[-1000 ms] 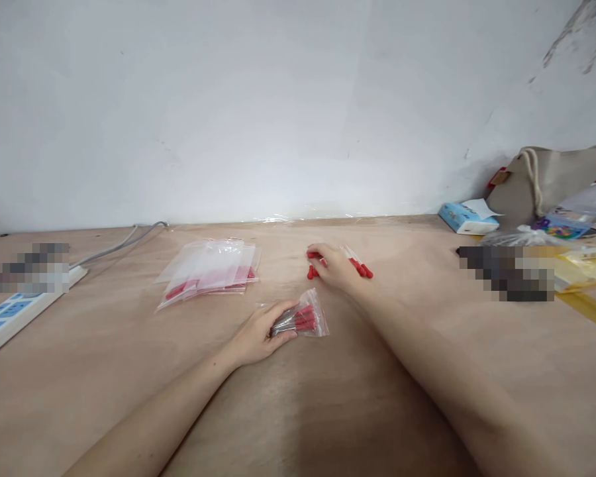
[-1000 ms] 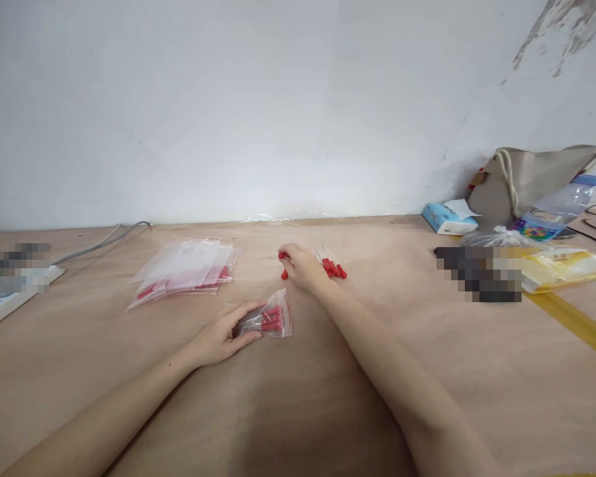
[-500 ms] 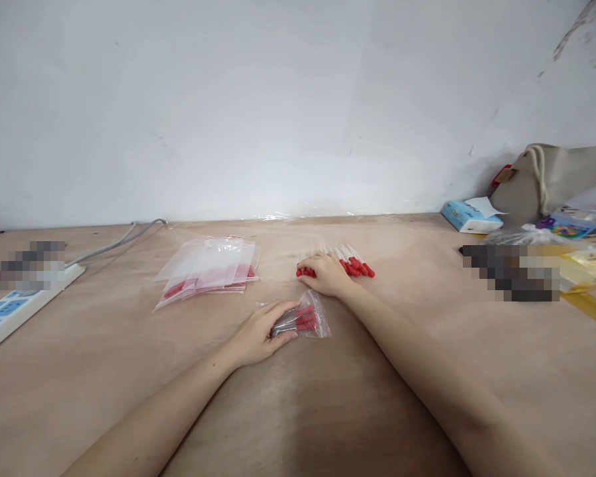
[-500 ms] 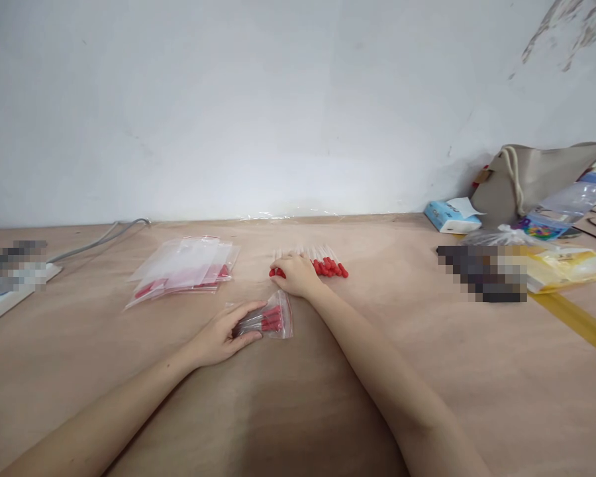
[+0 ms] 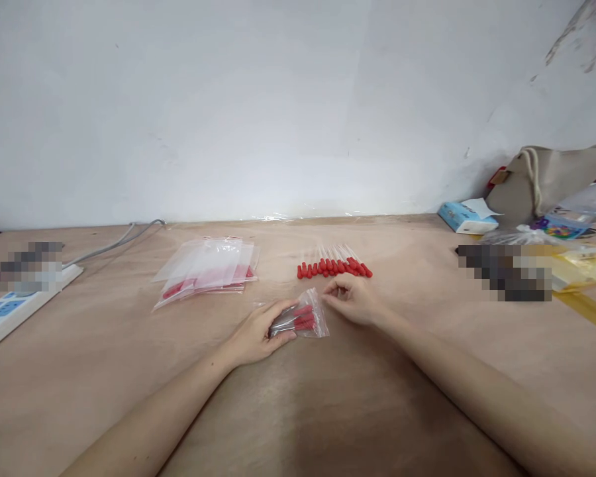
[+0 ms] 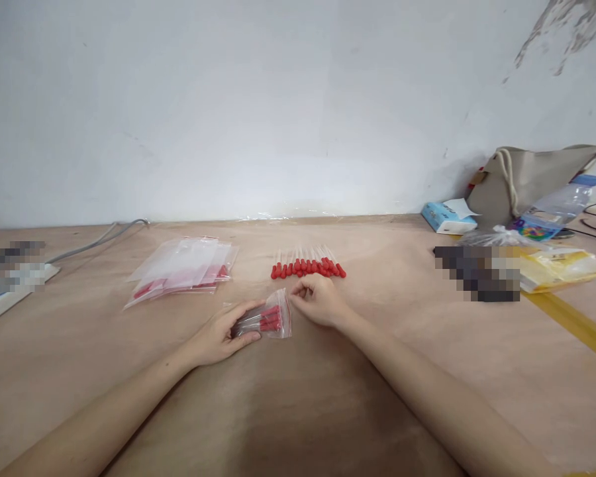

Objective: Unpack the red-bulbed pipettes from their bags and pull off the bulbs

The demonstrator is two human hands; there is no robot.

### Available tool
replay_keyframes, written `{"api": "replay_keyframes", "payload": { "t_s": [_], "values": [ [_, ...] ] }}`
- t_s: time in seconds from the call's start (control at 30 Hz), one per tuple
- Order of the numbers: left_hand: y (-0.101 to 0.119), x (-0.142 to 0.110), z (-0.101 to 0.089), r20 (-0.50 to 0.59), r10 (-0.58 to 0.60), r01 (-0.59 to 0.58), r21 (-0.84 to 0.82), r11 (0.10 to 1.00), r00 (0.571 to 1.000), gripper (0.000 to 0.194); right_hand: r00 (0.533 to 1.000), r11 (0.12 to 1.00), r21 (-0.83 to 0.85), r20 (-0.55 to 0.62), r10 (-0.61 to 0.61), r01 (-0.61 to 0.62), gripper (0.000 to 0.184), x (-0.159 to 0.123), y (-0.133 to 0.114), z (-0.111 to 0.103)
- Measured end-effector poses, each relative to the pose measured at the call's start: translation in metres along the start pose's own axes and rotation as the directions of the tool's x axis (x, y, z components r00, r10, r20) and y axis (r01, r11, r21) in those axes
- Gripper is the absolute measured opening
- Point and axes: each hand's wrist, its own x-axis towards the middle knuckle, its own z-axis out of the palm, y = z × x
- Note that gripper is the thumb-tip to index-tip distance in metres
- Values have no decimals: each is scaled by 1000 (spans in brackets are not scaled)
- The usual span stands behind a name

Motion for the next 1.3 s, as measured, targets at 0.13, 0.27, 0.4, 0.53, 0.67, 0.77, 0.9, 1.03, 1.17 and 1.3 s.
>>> {"api": "replay_keyframes", "payload": {
  "t_s": [0.13,0.27,0.4,0.53,0.67,0.77,0.9,1.03,1.17,1.3],
  "values": [
    [2,1,-2,46,22,-22,-3,1000,999,52,983,993,-25,144,-111,116,14,-16,-6,0],
    [2,3,-3,68,56,-55,-13,998,996,40,952,977,34,221,-211,209,28,-15,-10,7],
    [1,4,-1,65,102,-103,2,995,993,44,926,974,9,306,-220,228,39,-10,-12,11],
    [0,3,1,56,110,-111,21,994,992,46,915,981,12,360,-183,191,34,-8,-18,11],
    [-1,2,1,48,96,-98,37,995,994,46,927,989,108,351,-136,104,17,-11,-23,13],
    [-1,2,1,40,95,-96,40,995,995,46,937,979,205,343,-64,-8,17,-14,-22,16],
    [0,2,1,36,91,-93,36,995,995,46,903,843,459,424,70,-281,21,-13,-17,13],
    [-1,2,1,52,81,-82,25,996,995,46,793,590,540,493,358,-601,28,-12,-11,-1],
    [-1,2,1,53,83,-84,20,996,995,46,785,417,668,473,401,-616,26,-14,-3,-10],
    [-1,2,1,53,78,-79,17,997,996,46,764,374,675,479,433,-636,20,-14,4,-9]
  ]
}}
